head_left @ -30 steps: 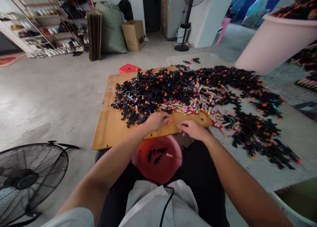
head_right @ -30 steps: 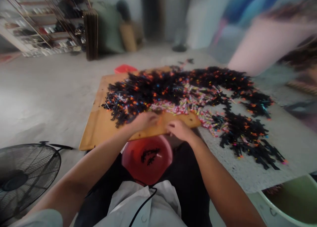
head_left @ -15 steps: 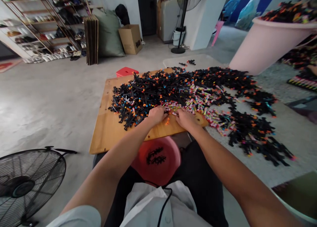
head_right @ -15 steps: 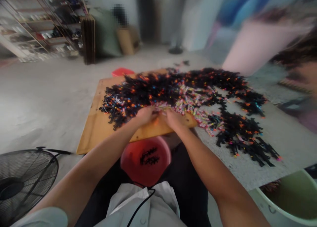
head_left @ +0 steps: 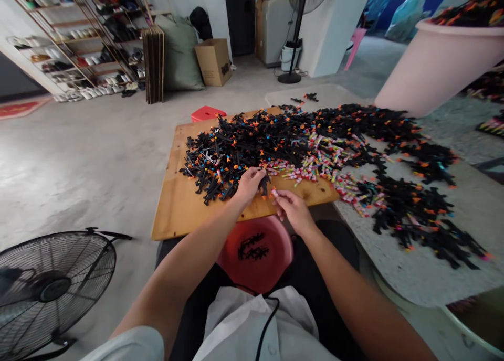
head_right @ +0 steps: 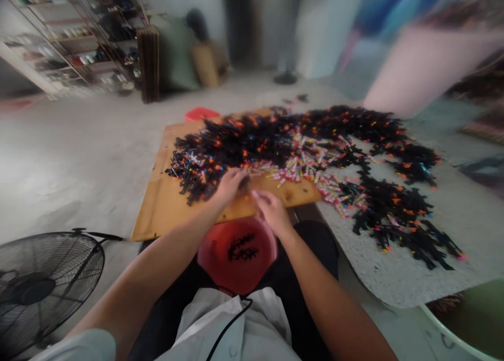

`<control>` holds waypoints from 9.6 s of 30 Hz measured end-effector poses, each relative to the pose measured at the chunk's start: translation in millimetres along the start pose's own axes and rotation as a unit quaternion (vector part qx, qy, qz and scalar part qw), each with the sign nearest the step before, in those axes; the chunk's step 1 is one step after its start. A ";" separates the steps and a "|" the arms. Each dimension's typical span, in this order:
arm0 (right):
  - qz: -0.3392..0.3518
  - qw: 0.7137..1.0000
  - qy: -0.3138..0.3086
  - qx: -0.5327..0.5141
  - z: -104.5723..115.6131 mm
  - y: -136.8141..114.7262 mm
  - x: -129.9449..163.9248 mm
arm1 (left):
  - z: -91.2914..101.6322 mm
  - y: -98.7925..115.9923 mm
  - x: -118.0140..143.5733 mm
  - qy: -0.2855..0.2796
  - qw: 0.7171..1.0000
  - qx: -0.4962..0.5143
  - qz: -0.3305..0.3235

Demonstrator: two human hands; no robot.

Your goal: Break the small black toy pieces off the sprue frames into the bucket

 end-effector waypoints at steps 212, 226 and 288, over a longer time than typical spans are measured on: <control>0.071 0.917 -0.038 0.391 -4.5 -26.6 -91.5 | 23.4 -25.8 12.9 0.135 0.938 -0.317 -0.047; 0.047 0.993 0.051 -0.093 -16.9 -23.9 -39.4 | 26.2 -24.9 48.3 -0.122 0.991 -0.038 -0.032; 0.033 0.994 0.012 -0.101 -72.2 -36.9 24.7 | 45.9 -11.4 50.4 0.079 0.971 0.222 0.029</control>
Point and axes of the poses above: each hand's wrist, its own x-axis away from the middle knuckle, its own z-axis out of the back of the hand, y = z × x, the point moved 2 cm from there along -x, towards the middle knuckle, and after that the axes turned 14 degrees about z, right-handed, at the moved point
